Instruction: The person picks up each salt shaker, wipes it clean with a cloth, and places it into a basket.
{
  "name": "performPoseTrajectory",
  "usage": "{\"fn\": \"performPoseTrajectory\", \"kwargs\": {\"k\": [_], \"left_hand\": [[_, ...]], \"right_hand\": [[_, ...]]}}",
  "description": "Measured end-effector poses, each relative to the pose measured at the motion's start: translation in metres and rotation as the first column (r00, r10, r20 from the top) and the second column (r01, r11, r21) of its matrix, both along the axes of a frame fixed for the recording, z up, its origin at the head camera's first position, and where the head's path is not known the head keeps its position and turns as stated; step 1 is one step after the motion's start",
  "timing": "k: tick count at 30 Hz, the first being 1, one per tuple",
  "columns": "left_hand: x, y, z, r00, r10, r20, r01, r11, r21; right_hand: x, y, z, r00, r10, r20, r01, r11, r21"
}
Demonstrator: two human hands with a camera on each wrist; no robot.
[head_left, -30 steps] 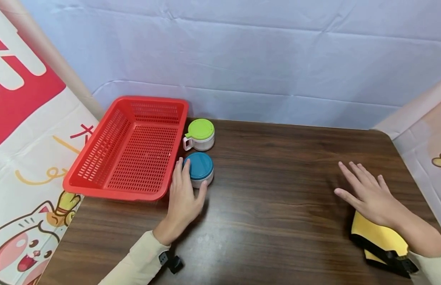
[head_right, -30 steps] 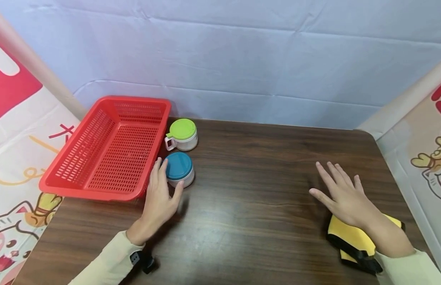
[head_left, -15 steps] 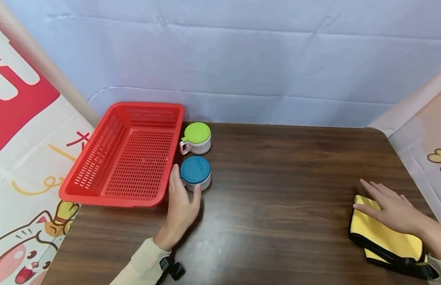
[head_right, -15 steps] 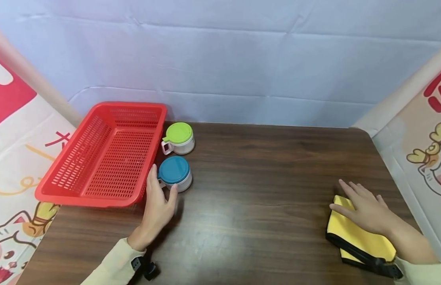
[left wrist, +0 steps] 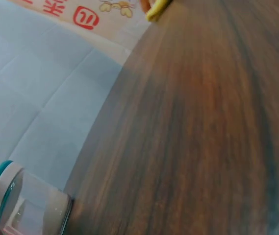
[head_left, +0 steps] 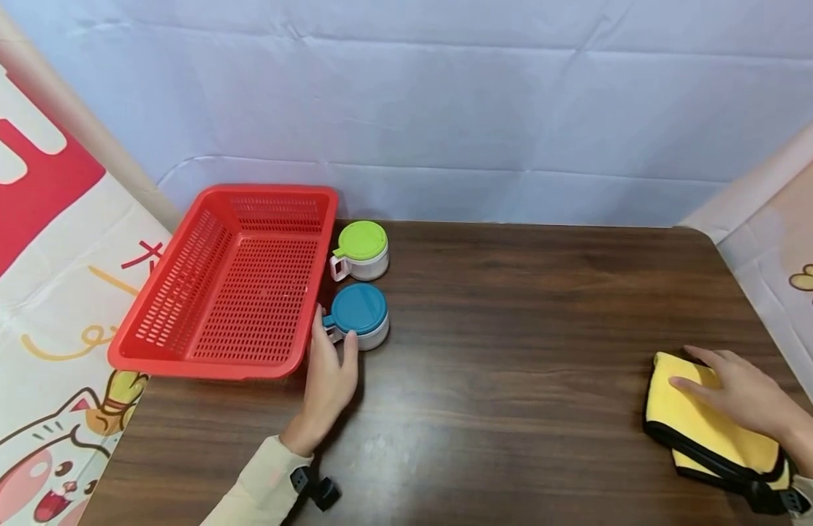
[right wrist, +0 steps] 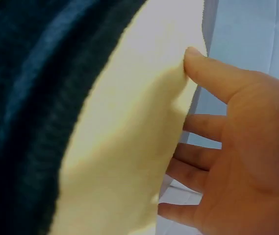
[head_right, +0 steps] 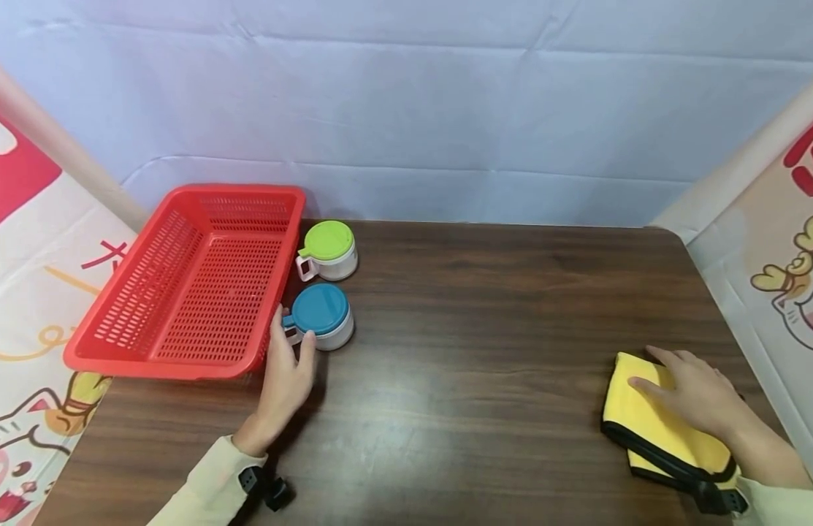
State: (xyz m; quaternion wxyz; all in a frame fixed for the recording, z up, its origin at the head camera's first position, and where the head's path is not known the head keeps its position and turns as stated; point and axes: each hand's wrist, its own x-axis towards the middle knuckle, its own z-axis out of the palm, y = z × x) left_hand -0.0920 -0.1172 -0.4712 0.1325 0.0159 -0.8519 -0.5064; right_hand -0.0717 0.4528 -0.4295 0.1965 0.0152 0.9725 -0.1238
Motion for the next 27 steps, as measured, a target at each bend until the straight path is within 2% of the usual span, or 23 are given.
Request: {"fn": "performPoseTrajectory", "kwargs": {"k": [7, 10, 14, 20, 27], "left_hand": [[-0.001, -0.002, -0.002, 1.0, 0.024, 0.018, -0.026, 0.994, 0.11], [-0.001, -0.003, -0.005, 0.999, 0.03, -0.022, -0.027, 0.991, 0.134], [-0.001, -0.004, -0.008, 0.998, 0.047, -0.043, -0.042, 0.992, 0.12], [-0.001, -0.005, -0.01, 0.997, 0.071, -0.017, -0.069, 0.993, 0.096], [-0.002, -0.007, -0.013, 0.991, 0.107, -0.083, -0.101, 0.992, 0.076]], "right_hand": [[0.001, 0.001, -0.001, 0.998, -0.02, -0.059, 0.02, 1.0, 0.002], [0.002, 0.001, -0.002, 0.996, -0.015, -0.088, 0.014, 1.0, -0.003], [0.002, 0.001, -0.002, 0.994, -0.009, -0.113, 0.006, 1.0, -0.021], [0.002, 0.001, 0.001, 0.994, -0.021, -0.11, 0.015, 0.999, -0.049], [0.005, 0.002, 0.001, 0.993, -0.037, -0.111, 0.032, 0.998, -0.048]]}}
